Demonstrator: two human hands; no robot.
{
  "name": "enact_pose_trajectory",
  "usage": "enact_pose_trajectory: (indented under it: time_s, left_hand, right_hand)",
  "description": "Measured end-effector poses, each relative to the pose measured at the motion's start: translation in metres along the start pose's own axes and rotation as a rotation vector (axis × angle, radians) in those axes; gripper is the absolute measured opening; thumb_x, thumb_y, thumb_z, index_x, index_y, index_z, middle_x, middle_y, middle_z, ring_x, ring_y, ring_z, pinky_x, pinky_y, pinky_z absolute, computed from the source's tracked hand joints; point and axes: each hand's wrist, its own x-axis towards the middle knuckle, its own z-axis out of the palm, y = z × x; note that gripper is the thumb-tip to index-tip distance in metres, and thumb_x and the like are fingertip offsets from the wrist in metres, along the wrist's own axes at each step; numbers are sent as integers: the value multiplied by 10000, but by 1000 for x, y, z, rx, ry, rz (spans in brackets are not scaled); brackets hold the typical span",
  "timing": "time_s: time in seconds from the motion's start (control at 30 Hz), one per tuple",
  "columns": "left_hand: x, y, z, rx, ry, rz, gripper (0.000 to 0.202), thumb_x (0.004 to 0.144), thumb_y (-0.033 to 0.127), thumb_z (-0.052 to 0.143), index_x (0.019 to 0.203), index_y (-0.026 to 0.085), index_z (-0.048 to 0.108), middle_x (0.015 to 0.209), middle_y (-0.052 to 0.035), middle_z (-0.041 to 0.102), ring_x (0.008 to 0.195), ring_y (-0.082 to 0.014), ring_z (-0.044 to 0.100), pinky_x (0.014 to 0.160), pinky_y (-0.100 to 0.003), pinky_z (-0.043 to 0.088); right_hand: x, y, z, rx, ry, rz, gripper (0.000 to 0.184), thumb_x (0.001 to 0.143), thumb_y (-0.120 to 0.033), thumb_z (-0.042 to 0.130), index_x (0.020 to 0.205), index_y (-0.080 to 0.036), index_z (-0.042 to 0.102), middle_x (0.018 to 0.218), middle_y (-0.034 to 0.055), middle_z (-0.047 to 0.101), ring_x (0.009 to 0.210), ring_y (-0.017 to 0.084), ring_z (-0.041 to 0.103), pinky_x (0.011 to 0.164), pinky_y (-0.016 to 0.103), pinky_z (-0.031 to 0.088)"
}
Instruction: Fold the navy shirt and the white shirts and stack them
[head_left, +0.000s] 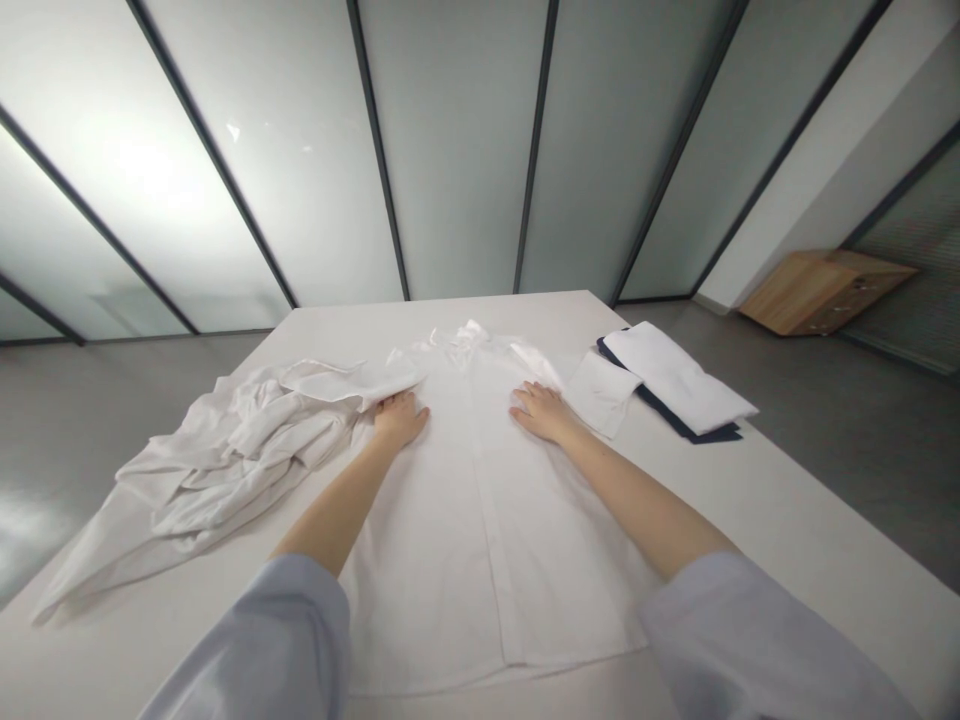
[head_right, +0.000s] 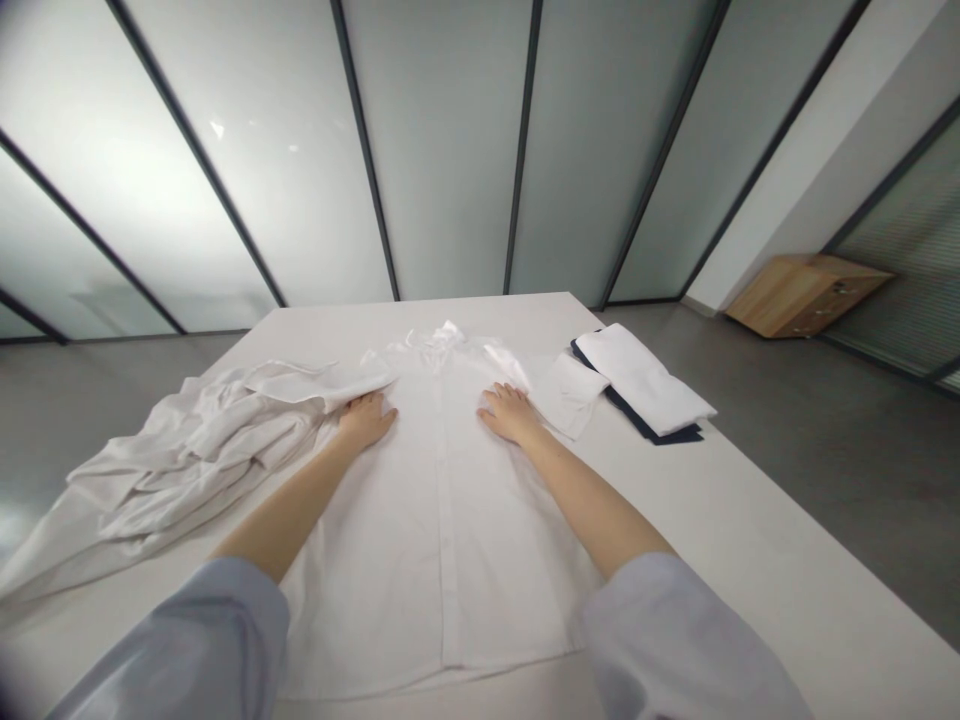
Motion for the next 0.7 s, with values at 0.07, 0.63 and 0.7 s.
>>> enact_pose_trajectory:
  time_s: [0.07, 0.63, 0.7]
  left_hand:
    - [-10, 15, 5, -13, -14, 52, 679, 897, 574, 380, 1408, 133, 454, 1499, -219, 385, 1391, -371, 340, 1093, -521, 301]
    - [0, 28, 6, -87, 208, 117, 582, 846, 622, 483, 1202, 175, 597, 1327, -157, 543, 1268, -313, 449, 1041, -427, 361]
    - [-1, 28, 4, -83, 218, 135, 502, 848, 597, 499, 1102, 184, 629, 1205, -137, 596, 1184, -297, 504, 999, -401, 391]
  right_hand:
    - [-12, -1, 1, -2, -38, 11, 549, 961, -484, 388, 1426, -203, 466, 1535, 143, 364, 1407, 329, 320, 1120, 492, 254]
    - [4, 11, 3, 51, -38, 87, 659, 942, -571, 367, 1481, -193, 386, 1571, 121, 301, 1448, 306, 241, 1166, 423, 204]
    - [7, 12, 4, 59, -22, 92, 651, 939, -565, 387, 1468, -185, 408, 1563, 129, 316, 1441, 307, 259, 1161, 415, 212]
